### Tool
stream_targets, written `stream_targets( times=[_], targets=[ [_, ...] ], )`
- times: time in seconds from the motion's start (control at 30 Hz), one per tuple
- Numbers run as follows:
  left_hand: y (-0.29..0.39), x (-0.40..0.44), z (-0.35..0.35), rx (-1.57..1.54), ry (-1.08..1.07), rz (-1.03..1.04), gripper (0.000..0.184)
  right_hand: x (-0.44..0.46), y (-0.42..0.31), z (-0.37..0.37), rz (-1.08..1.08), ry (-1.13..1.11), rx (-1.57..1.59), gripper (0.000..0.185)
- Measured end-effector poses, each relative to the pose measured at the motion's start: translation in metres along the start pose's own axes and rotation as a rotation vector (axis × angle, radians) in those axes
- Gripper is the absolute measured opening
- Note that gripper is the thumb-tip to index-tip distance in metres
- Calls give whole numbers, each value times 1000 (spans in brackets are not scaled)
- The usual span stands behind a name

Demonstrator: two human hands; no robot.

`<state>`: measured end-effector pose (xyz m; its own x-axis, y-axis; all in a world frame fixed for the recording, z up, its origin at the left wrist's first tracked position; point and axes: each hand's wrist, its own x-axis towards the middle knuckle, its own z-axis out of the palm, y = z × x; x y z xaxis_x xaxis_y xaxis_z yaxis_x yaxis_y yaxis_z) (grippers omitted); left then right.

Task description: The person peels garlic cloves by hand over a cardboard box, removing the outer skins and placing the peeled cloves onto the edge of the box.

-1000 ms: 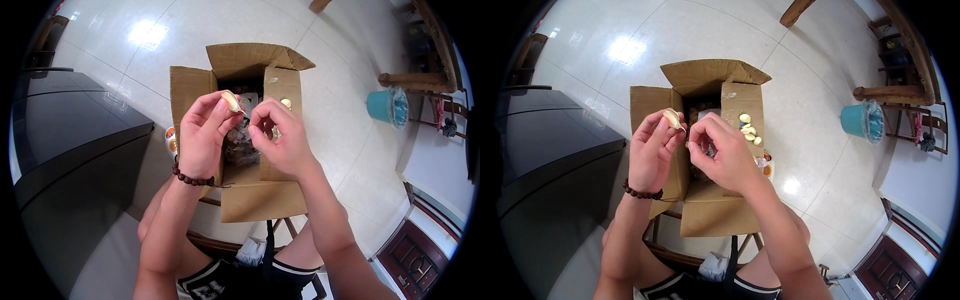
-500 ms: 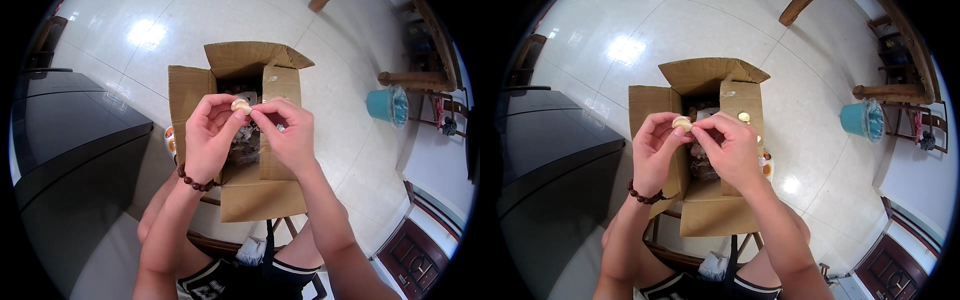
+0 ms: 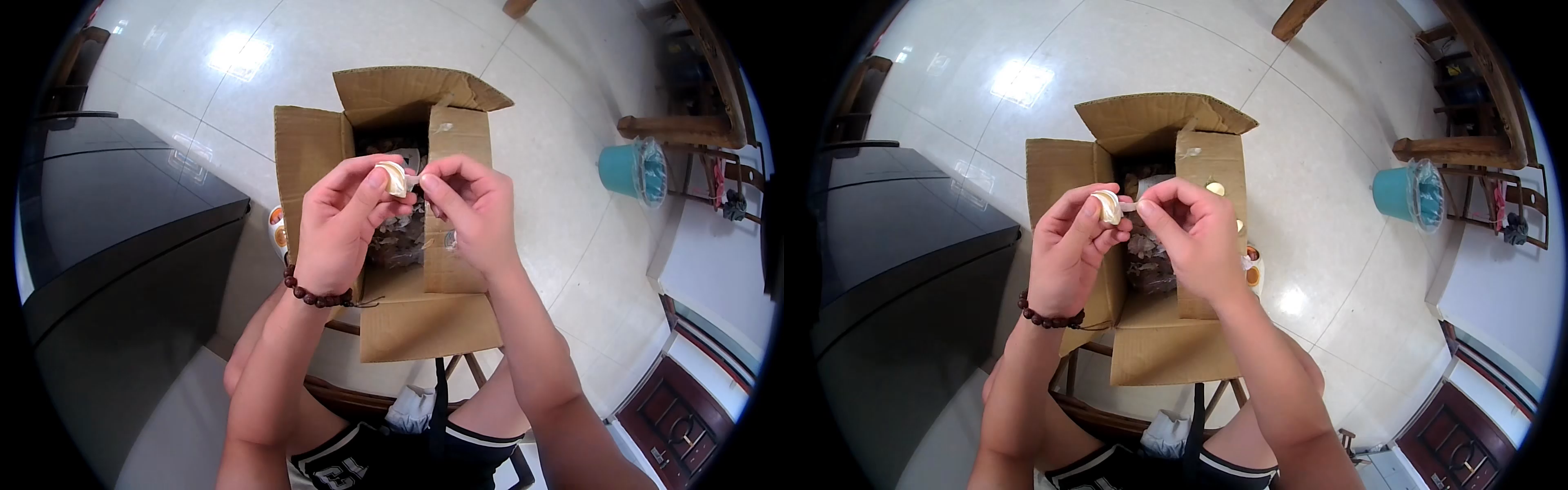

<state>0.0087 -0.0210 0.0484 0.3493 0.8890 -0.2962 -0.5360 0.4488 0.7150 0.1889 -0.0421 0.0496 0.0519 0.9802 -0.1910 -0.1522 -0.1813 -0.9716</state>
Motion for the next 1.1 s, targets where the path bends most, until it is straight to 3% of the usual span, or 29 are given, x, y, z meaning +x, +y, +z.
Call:
stream_targets(
  times=[0.17, 0.37, 0.43, 0.57, 0.67, 0.77, 0.87, 0.9, 0.97, 1.1],
  targets=[
    [7, -1, 4, -89, 24, -107, 30, 3, 3, -1, 11, -14, -40, 8],
    [4, -1, -1, -68, -62, -244, 32, 6, 4, -5, -42, 128, -116, 11],
    [6, -2, 3, 165, 40, -206, 30, 6, 6, -7, -61, 175, -219, 12],
    [6, 0, -5, 194, 0, -275, 28, 11, 10, -14, -28, 188, -269, 11],
    [4, 1, -11, 469, 7, -237, 25, 12, 7, -20, 13, 236, -382, 10],
    [4, 3, -14, 514, 76, -164, 24, 10, 8, -25, -18, 141, -590, 11],
    [2, 4, -11, 524, 84, -95, 23, 4, 23, -25, -30, -306, -961, 17],
    [2, 4, -11, 529, 85, -80, 23, 4, 17, -20, -30, -305, -961, 17],
    [3, 4, -10, 534, 89, -63, 23, 3, -2, -6, 31, -49, -654, 16],
    [4, 3, -5, 514, 59, -34, 23, 3, -4, -1, -68, -16, -408, 13]
  ],
)
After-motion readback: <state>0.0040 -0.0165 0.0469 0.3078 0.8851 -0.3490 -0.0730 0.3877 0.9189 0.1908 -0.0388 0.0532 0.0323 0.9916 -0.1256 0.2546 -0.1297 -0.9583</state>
